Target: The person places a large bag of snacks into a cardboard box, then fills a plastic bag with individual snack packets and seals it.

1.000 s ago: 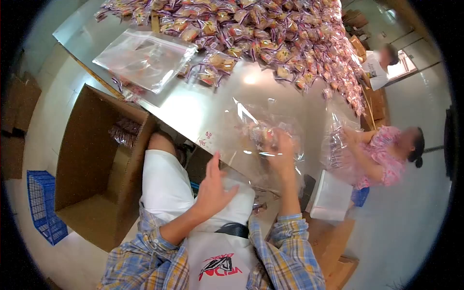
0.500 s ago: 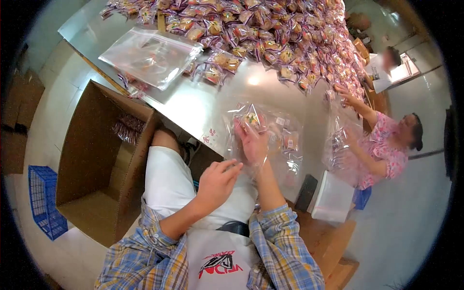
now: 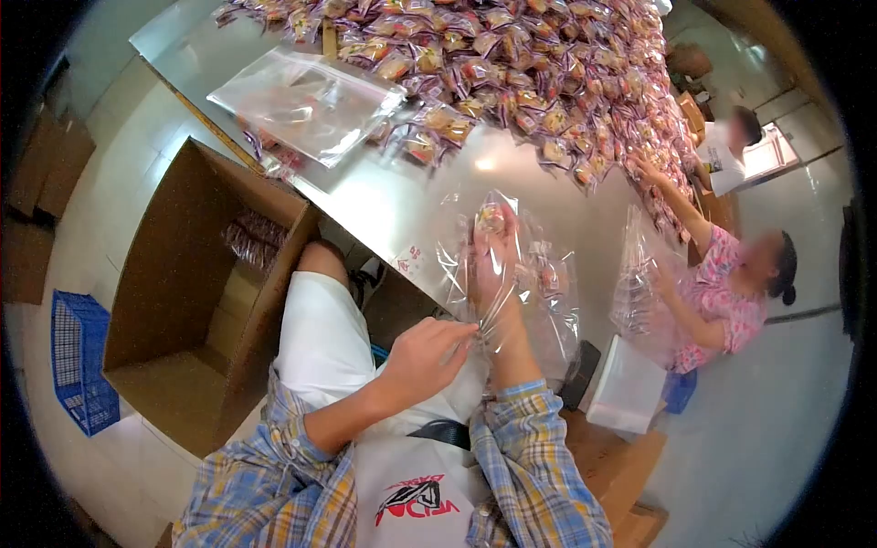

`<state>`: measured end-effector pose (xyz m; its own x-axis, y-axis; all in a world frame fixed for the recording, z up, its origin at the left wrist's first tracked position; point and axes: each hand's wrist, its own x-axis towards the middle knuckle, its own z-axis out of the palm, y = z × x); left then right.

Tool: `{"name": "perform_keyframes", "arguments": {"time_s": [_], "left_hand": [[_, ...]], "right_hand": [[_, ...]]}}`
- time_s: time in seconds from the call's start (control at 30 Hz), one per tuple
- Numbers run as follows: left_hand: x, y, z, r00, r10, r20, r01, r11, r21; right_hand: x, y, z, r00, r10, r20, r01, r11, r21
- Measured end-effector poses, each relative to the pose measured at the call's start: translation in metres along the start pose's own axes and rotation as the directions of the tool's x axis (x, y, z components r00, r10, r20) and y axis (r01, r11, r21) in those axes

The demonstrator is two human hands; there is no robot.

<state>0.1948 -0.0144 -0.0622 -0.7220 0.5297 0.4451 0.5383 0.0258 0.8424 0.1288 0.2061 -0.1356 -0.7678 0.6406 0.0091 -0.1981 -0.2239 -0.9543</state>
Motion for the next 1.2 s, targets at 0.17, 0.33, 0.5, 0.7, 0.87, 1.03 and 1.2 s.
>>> {"name": "perform_keyframes", "arguments": {"time_s": [0.17, 0.33, 0.5, 0.7, 0.87, 1.03, 1.2], "left_hand": [[-0.004, -0.005, 0.002, 0.999, -0.005, -0.038, 0.003, 0.999, -0.037], [-0.01, -0.007, 0.004, 0.999, -0.039, -0.021, 0.036, 0.994, -0.1], [-0.011, -0.006, 0.004, 0.998, -0.059, -0.007, 0.058, 0.99, -0.127], [-0.015, -0.009, 0.004, 0.994, -0.101, -0.028, 0.095, 0.981, -0.17], [-0.017, -0.01, 0.006, 0.993, -0.115, -0.026, 0.109, 0.978, -0.179], [-0.017, -0.01, 0.005, 0.991, -0.134, 0.013, 0.134, 0.973, -0.186], [-0.017, -0.007, 0.003, 0.97, -0.235, 0.065, 0.244, 0.942, -0.231]], "right_hand": [[0.007, 0.038, -0.043, 0.976, 0.204, 0.073, -0.216, 0.895, 0.389], [-0.014, -0.007, -0.035, 0.942, 0.307, 0.134, -0.325, 0.933, 0.154], [-0.021, -0.012, -0.035, 0.963, 0.223, 0.15, -0.256, 0.932, 0.258], [-0.033, -0.041, -0.015, 0.918, 0.397, 0.007, -0.343, 0.783, 0.519], [-0.03, -0.035, -0.03, 0.874, 0.446, 0.195, -0.475, 0.695, 0.54], [-0.028, -0.025, -0.036, 0.915, 0.391, 0.097, -0.403, 0.882, 0.245], [-0.027, -0.014, -0.03, 0.998, -0.068, -0.016, 0.055, 0.909, -0.413]]}}
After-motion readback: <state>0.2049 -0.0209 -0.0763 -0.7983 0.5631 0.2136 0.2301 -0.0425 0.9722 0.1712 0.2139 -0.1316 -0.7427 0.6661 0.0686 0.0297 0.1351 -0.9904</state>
